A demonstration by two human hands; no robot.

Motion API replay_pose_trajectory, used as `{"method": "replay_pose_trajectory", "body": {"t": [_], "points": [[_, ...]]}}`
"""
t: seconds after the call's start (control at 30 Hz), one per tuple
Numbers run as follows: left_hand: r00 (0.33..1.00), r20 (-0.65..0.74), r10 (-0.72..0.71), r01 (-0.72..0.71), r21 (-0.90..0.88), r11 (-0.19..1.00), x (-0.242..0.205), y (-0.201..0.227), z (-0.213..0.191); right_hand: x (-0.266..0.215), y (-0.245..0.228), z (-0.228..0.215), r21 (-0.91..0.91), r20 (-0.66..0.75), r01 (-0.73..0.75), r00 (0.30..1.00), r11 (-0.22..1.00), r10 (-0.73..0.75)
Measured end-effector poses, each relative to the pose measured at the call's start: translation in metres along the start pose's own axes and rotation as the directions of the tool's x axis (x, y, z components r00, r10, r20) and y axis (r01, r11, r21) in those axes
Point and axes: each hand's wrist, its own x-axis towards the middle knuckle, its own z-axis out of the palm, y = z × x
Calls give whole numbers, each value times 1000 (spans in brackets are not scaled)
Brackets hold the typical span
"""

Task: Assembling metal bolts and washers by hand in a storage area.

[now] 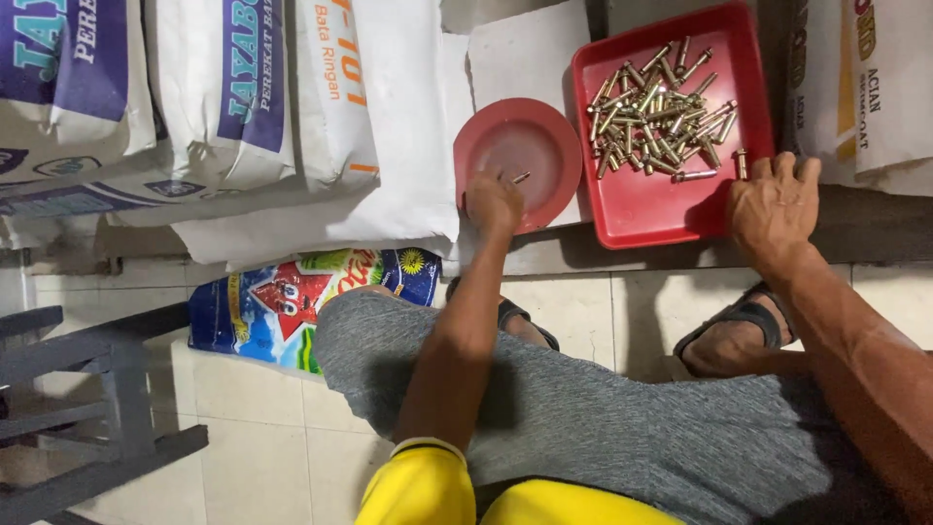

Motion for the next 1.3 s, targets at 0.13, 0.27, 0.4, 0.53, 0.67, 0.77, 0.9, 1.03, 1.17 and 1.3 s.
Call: {"method": "replay_pose_trajectory", "body": {"t": [0.13, 0.27, 0.4, 0.53, 0.67, 0.77, 0.9, 1.03, 1.17, 1.3], "points": [[988, 126, 84, -113, 247, 962, -17, 22, -12, 11, 0, 26, 46, -86, -22, 996, 999, 26], [963, 89, 256, -269, 194, 943, -18, 22, -7, 9, 3, 37, 70, -235, 39, 972, 997, -22], [989, 48, 141, -133, -137, 982, -14, 18, 8, 12, 7, 36, 170, -184, 107, 980, 980, -75], [946, 142, -291, 322, -312, 894, -10, 79, -35, 19, 8, 55, 153, -199, 135, 974, 979, -103], [748, 467, -471, 654, -642, 401, -11, 123, -71, 19, 10, 44, 227, -165, 184, 975, 956, -148], [757, 578, -303, 637, -757, 146, -14, 118, -57, 24, 11, 58, 222, -200, 218, 964, 950, -174], [787, 615, 39, 616, -787, -16, -20, 136, -70, 32, 8, 56, 184, -211, 228, 959, 956, -188], [794, 603, 76, 606, -795, -25, -36, 186, -122, -2, 21, 2, 663, -346, 302, 935, 685, -77], [782, 621, 51, 575, -751, 323, -47, 206, -147, -19, 38, -39, 829, -547, 495, 815, 259, 191], [761, 649, 22, 473, -577, 666, -66, 214, -144, -53, 43, -83, 850, -526, 518, 817, 98, 237]]}}
